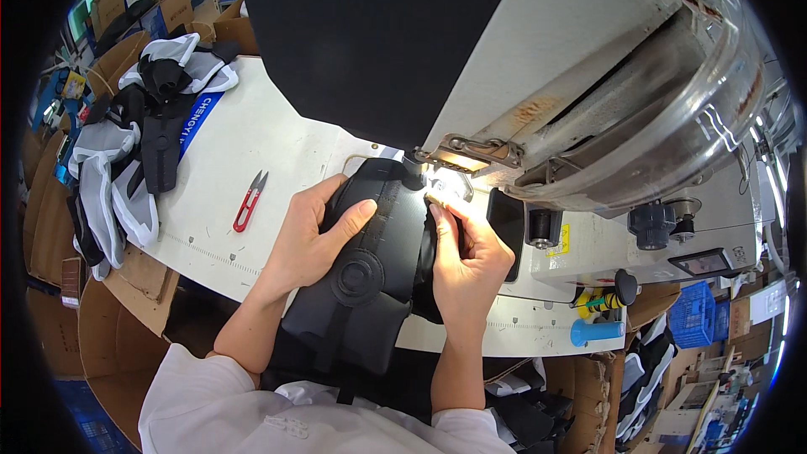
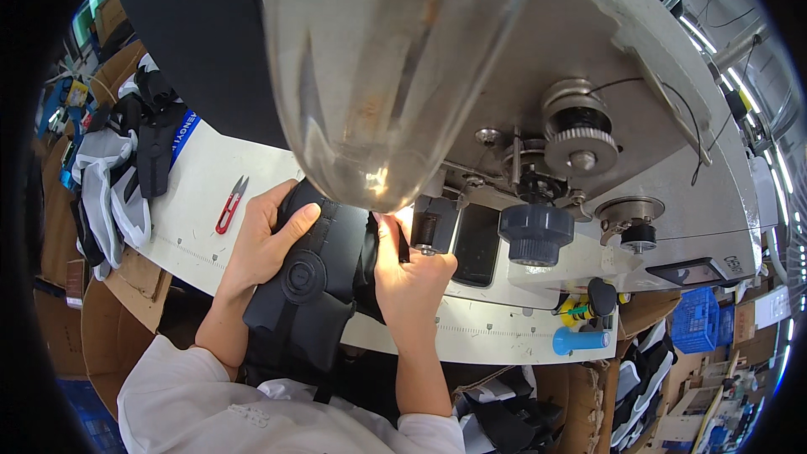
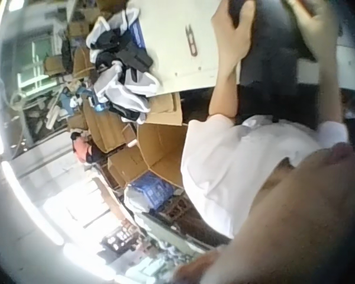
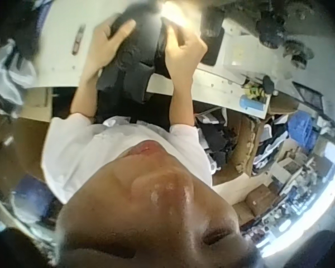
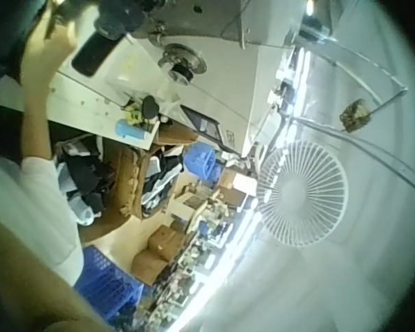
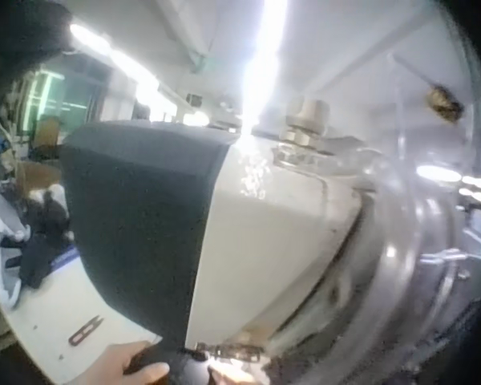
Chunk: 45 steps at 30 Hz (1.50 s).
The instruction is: The person sews shoe upper pieces using a sewing machine, trims loose threads with snips, tosses the finished part into a box, and sews another piece.
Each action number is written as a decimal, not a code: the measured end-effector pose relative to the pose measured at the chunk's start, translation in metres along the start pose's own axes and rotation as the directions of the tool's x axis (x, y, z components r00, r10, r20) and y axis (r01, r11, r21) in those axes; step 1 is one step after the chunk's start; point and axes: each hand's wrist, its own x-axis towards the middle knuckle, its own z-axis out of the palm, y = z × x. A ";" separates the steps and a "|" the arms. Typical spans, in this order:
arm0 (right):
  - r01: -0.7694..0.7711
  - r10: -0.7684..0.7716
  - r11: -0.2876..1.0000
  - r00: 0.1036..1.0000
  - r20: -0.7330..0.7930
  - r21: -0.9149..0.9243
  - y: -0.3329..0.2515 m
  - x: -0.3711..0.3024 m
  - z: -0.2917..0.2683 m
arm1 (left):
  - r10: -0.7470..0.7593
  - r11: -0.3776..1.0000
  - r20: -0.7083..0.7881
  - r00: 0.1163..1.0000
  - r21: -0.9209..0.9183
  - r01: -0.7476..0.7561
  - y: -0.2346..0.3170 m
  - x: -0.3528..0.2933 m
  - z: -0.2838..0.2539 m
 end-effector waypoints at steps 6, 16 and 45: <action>0.102 -0.115 0.974 0.992 -0.052 -0.202 -0.006 0.001 0.005 | 0.013 0.993 0.003 1.000 -0.115 -0.012 0.003 0.009 -0.001; -0.136 0.079 0.842 0.988 0.130 0.522 0.005 -0.010 -0.012 | -0.056 0.994 0.032 0.998 0.096 0.053 0.007 0.009 -0.017; 0.238 -0.177 0.957 0.932 0.316 -0.168 -0.018 -0.018 -0.046 | 0.714 0.462 0.417 0.563 0.324 -0.826 0.022 -0.048 -0.004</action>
